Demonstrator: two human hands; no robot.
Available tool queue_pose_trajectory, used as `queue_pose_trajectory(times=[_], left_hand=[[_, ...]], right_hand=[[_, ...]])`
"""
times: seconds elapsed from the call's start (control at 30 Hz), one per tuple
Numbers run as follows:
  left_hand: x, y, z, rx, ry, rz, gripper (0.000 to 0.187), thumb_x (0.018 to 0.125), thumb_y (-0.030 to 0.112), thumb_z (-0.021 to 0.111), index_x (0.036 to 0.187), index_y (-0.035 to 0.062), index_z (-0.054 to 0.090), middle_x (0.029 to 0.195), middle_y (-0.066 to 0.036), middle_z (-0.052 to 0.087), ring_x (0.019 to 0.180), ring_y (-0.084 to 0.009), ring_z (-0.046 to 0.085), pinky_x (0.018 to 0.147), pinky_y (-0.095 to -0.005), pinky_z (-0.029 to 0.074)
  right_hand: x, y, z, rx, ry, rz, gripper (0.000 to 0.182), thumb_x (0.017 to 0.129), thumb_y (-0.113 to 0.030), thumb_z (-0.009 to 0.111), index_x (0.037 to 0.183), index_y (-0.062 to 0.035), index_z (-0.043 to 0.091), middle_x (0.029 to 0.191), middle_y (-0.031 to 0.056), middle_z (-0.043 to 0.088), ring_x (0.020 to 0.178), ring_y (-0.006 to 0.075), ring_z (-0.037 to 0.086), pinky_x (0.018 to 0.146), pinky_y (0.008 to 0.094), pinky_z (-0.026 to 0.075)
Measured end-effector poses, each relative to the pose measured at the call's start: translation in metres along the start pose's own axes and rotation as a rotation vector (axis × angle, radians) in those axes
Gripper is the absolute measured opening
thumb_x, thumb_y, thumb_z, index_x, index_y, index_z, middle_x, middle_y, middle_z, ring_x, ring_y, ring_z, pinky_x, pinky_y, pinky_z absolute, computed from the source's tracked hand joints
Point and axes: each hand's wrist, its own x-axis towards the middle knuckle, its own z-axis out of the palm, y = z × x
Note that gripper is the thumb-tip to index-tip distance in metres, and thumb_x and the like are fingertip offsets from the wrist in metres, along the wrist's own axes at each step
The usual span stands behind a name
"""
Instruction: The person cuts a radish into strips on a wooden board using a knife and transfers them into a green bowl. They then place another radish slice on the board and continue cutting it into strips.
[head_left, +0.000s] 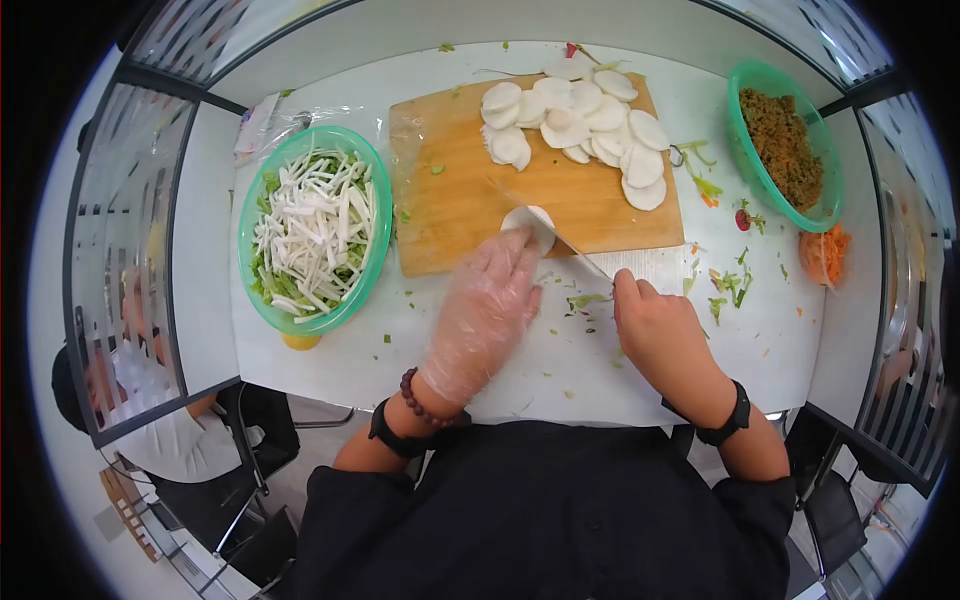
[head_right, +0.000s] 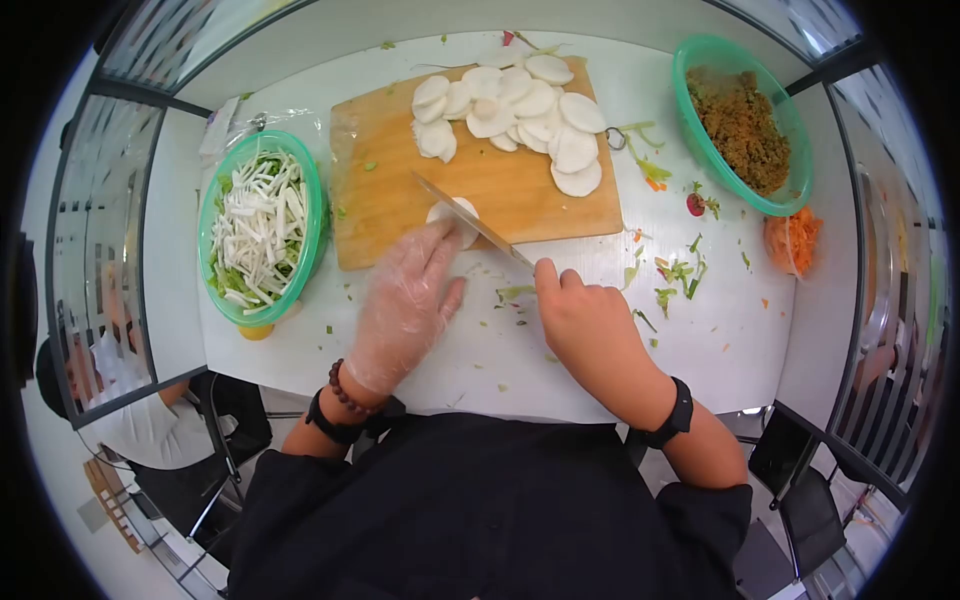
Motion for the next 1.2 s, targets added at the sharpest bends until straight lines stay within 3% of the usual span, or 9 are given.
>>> queue_pose_trajectory(times=[0.13,0.27,0.37,0.7,0.9,1.1,1.2], left_hand=[[0.007,-0.003,-0.006,0.027,-0.091,0.049,0.056,0.077,0.008,0.075,0.129,-0.0042,0.059,0.132,-0.016,0.057,0.120,-0.0341,0.057,0.102,-0.0424,0.048],[0.015,0.000,-0.012,0.165,-0.129,0.156,0.035,0.085,0.013,0.064,0.112,-0.0100,0.067,0.122,-0.021,0.063,0.116,-0.0325,0.060,0.096,-0.0391,0.049],[0.014,0.003,-0.012,0.262,-0.229,0.140,0.059,0.075,0.016,0.077,0.126,-0.0088,0.059,0.131,-0.020,0.057,0.121,-0.0325,0.057,0.100,-0.0404,0.049],[0.009,-0.003,-0.007,0.242,-0.220,0.146,0.061,0.074,0.017,0.075,0.126,-0.0110,0.060,0.136,-0.023,0.055,0.125,-0.0347,0.055,0.102,-0.0415,0.047],[0.011,-0.004,-0.014,0.295,-0.249,0.197,0.060,0.074,0.018,0.073,0.125,-0.0110,0.061,0.134,-0.024,0.057,0.123,-0.0338,0.056,0.100,-0.0406,0.048],[0.011,-0.001,-0.013,0.477,-0.241,0.249,0.049,0.083,0.014,0.063,0.125,-0.0101,0.061,0.134,-0.023,0.058,0.123,-0.0313,0.057,0.102,-0.0398,0.047],[0.011,-0.003,-0.012,0.436,-0.207,0.238,0.045,0.084,0.012,0.061,0.124,-0.0096,0.062,0.133,-0.023,0.059,0.121,-0.0309,0.057,0.102,-0.0398,0.047]], right_hand=[[-0.004,-0.019,-0.011,-0.141,-0.066,0.080,0.021,0.083,-0.002,0.062,0.099,-0.0024,0.049,0.072,0.0097,0.058,0.052,0.0248,0.064,0.047,0.0353,0.050],[-0.005,-0.029,-0.017,-0.161,-0.113,0.104,0.020,0.085,-0.003,0.062,0.100,-0.0029,0.050,0.074,0.0084,0.059,0.056,0.0217,0.067,0.047,0.0320,0.050],[-0.007,-0.029,-0.021,-0.159,-0.094,0.144,0.019,0.085,-0.002,0.062,0.100,-0.0034,0.050,0.074,0.0088,0.058,0.055,0.0217,0.066,0.046,0.0325,0.050],[-0.014,-0.034,-0.026,-0.146,-0.116,0.163,0.015,0.087,-0.002,0.061,0.099,-0.0035,0.051,0.073,0.0080,0.057,0.054,0.0229,0.063,0.046,0.0350,0.047],[-0.013,-0.028,-0.020,-0.094,-0.170,0.150,0.016,0.085,0.000,0.059,0.099,-0.0016,0.051,0.069,0.0104,0.057,0.054,0.0265,0.063,0.048,0.0378,0.048],[0.025,-0.021,-0.011,-0.058,-0.108,0.134,0.016,0.083,0.001,0.058,0.095,-0.0009,0.047,0.067,0.0140,0.060,0.057,0.0334,0.064,0.050,0.0425,0.050],[0.032,-0.019,-0.014,0.023,-0.016,0.165,0.013,0.094,-0.006,0.057,0.091,-0.0018,0.045,0.064,0.0143,0.060,0.054,0.0365,0.061,0.049,0.0440,0.048]])
